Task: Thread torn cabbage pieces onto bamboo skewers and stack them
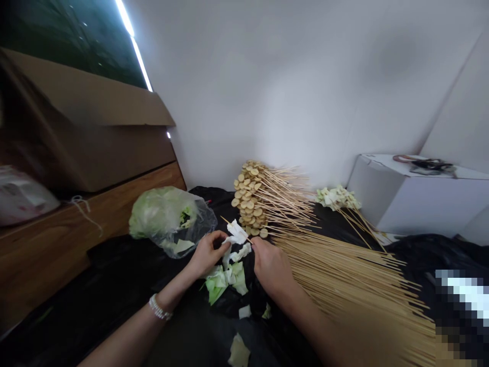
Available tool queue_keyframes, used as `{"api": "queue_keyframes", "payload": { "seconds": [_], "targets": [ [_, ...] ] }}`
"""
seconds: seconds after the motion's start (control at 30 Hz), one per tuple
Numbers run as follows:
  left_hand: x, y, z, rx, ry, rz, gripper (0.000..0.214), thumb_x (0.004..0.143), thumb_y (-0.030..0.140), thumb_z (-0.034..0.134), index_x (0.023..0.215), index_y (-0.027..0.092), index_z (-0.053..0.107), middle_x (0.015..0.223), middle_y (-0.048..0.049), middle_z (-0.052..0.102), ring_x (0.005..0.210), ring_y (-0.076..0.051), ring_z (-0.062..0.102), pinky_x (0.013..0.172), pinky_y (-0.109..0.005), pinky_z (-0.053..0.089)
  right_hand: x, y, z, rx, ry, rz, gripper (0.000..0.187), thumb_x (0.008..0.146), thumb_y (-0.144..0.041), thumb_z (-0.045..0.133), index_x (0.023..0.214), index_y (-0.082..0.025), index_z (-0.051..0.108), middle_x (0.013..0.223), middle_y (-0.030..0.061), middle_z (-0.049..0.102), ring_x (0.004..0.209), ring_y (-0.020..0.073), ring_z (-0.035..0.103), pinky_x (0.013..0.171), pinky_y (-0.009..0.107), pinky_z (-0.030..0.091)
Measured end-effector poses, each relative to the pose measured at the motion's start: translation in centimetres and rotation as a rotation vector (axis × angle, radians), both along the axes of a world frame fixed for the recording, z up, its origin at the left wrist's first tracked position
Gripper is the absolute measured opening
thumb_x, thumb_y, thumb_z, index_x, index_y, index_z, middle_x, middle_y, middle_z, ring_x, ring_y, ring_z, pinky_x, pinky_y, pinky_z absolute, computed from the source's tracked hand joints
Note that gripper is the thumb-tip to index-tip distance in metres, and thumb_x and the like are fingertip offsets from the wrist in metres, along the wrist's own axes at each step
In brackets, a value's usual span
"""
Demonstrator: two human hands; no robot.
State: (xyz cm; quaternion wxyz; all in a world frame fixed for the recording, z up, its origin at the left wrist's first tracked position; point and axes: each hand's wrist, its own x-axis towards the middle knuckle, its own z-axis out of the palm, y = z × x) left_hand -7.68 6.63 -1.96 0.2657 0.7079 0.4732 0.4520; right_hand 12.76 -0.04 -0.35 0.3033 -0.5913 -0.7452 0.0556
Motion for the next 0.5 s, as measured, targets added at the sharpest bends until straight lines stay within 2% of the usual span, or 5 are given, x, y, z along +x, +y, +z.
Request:
{"api": "queue_keyframes", "payload": {
  "seconds": [0.13, 0.27, 0.37, 0.5],
  "targets": [
    [0.2, 0.1, 0.4, -0.204, -0.303, 0.005, 0.013, 0.067, 0.027, 0.072, 0.067, 0.018, 0.063, 0.061, 0.0009, 0.06, 0.057, -0.013, 0.052, 0.057, -0.023, 0.037, 0.2, 0.0, 0.2, 0.031, 0.06, 0.035, 0.029, 0.096, -0.025, 0.034, 0.096, -0.021, 0.063, 0.09, 0.0044, 0.07, 0.082, 0.0187, 0.063, 0.07, 0.026, 0.038],
    [0.3, -0.1, 1.1, -0.396, -0.675, -0.029, 0.028, 0.063, 0.032, 0.078, 0.073, 0.018, 0.056, 0.07, -0.0004, 0.064, 0.069, -0.015, 0.063, 0.068, -0.026, 0.048, 0.2, 0.0, 0.3, 0.041, 0.089, 0.061, 0.029, 0.095, -0.024, 0.034, 0.096, -0.022, 0.063, 0.088, 0.0037, 0.07, 0.079, 0.0184, 0.063, 0.07, 0.026, 0.038],
    [0.2, -0.1, 1.3, -0.405, -0.805, -0.002, 0.034, 0.059, 0.03, 0.083, 0.077, 0.017, 0.056, 0.071, 0.0017, 0.063, 0.067, -0.011, 0.062, 0.07, -0.025, 0.051, 0.1, -0.1, 0.3, 0.033, 0.087, 0.074, 0.029, 0.095, -0.025, 0.035, 0.095, -0.022, 0.064, 0.09, 0.0034, 0.07, 0.08, 0.0184, 0.064, 0.07, 0.026, 0.039],
    [-0.1, 0.2, 1.3, -0.376, -0.849, 0.057, 0.038, 0.056, 0.033, 0.086, 0.079, 0.016, 0.059, 0.068, 0.0043, 0.059, 0.061, -0.007, 0.057, 0.064, -0.019, 0.05, 0.0, -0.2, 0.2, 0.002, 0.091, 0.087, 0.03, 0.096, -0.025, 0.034, 0.095, -0.022, 0.064, 0.091, 0.0031, 0.071, 0.082, 0.0184, 0.064, 0.071, 0.026, 0.039]
  ]
}}
